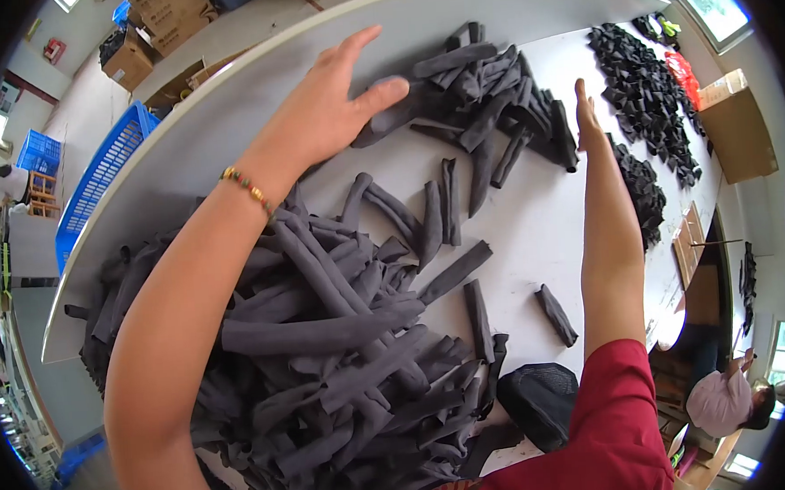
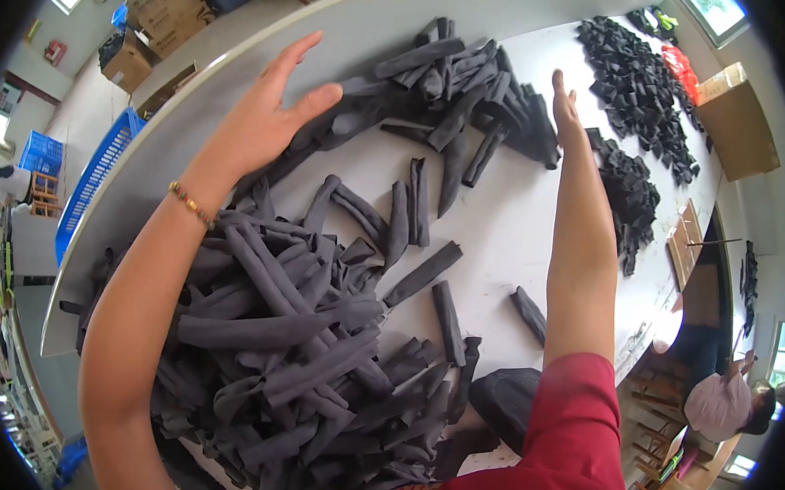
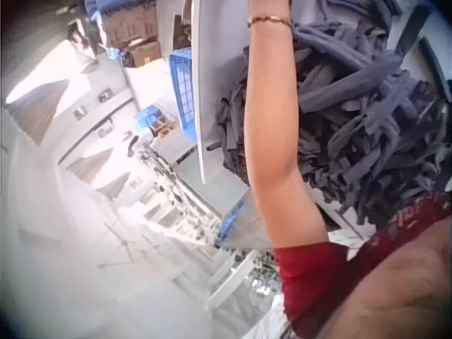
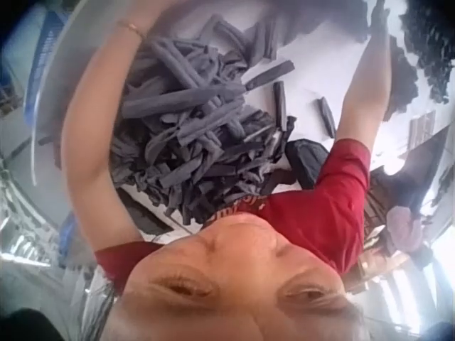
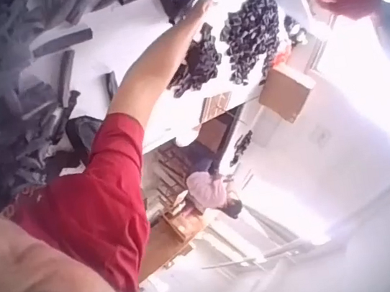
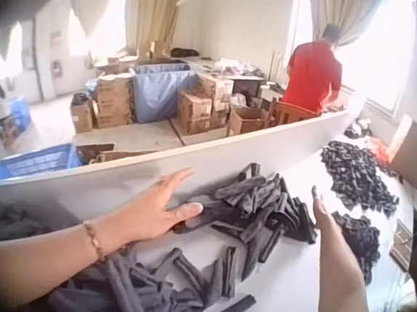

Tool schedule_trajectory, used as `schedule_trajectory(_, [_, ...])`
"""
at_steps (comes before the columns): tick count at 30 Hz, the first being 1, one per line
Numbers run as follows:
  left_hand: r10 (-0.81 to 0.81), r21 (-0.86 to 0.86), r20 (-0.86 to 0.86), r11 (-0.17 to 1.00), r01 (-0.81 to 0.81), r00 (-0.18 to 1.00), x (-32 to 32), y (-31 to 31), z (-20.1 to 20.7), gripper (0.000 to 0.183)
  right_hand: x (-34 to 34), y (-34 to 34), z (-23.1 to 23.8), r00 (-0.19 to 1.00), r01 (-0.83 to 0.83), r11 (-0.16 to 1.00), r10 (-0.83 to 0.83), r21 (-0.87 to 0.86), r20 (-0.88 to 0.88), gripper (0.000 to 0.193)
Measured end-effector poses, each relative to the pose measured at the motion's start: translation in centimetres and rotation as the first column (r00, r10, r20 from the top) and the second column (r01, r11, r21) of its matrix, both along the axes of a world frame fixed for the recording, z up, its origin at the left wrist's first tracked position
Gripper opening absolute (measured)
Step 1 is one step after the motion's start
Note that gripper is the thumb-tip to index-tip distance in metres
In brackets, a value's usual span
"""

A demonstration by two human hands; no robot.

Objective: Sorting and stacking grey foam components on a factory workbench.

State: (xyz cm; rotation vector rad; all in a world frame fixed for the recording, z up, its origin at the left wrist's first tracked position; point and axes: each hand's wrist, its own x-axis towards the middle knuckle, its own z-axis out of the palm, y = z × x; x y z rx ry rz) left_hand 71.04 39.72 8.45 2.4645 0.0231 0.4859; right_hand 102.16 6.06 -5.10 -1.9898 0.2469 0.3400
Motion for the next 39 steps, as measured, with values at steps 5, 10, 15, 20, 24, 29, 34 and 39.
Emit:
schedule_trajectory(5, [0.147, -0.239, -0.277, 0.947, -0.217, 0.949, 0.8, 2.0, -5.1, 0.079, -1.0, 10.0, -1.4, 0.952, -0.298, 0.951, 0.303, -0.077, 0.054, 0.112])
schedule_trajectory(10, [0.103, -0.581, -0.349, 0.756, -0.301, 0.932, -0.3, 2.9, -9.8, 0.085, -9.2, 18.1, -3.0, 0.783, -0.485, 0.599, 0.621, -0.637, -0.013, 0.095])
schedule_trajectory(15, [0.054, -0.677, -0.534, 0.570, -0.465, 0.844, -2.8, 2.0, -11.3, 0.081, -21.8, 19.1, -3.8, 0.682, -0.621, 0.643, 0.725, -0.450, 0.095, 0.083])
schedule_trajectory(20, [-0.057, -0.890, -0.375, 0.300, -0.342, 0.925, -5.0, -1.4, -5.8, 0.074, -29.7, 17.5, 0.2, 0.807, -0.574, 0.598, 0.529, 0.559, 0.264, 0.050])
schedule_trajectory(24, [0.033, -0.852, -0.245, 0.470, -0.231, 0.969, -11.4, -4.1, 7.2, 0.060, -35.4, 16.3, 13.4, 0.806, -0.545, 0.356, 0.471, 0.759, 0.358, 0.055])
schedule_trajectory(29, [0.321, -0.646, -0.323, 0.613, -0.456, 0.890, -25.1, -6.4, 14.3, 0.059, -45.7, 15.6, 17.9, 0.682, -0.723, 0.405, 0.547, 0.560, 0.485, 0.071])
schedule_trajectory(34, [0.483, -0.364, -0.510, 0.628, -0.687, 0.712, -40.4, -7.5, 9.4, 0.065, -57.5, 15.2, 13.5, 0.290, -0.956, 0.259, 0.912, 0.138, 0.290, 0.077])
schedule_trajectory(39, [0.685, -0.272, -0.502, 0.454, -0.848, 0.528, -49.9, -11.0, -1.5, 0.072, -58.3, 14.8, 14.6, -0.367, -0.917, -0.341, 0.925, -0.209, 0.102, 0.086])
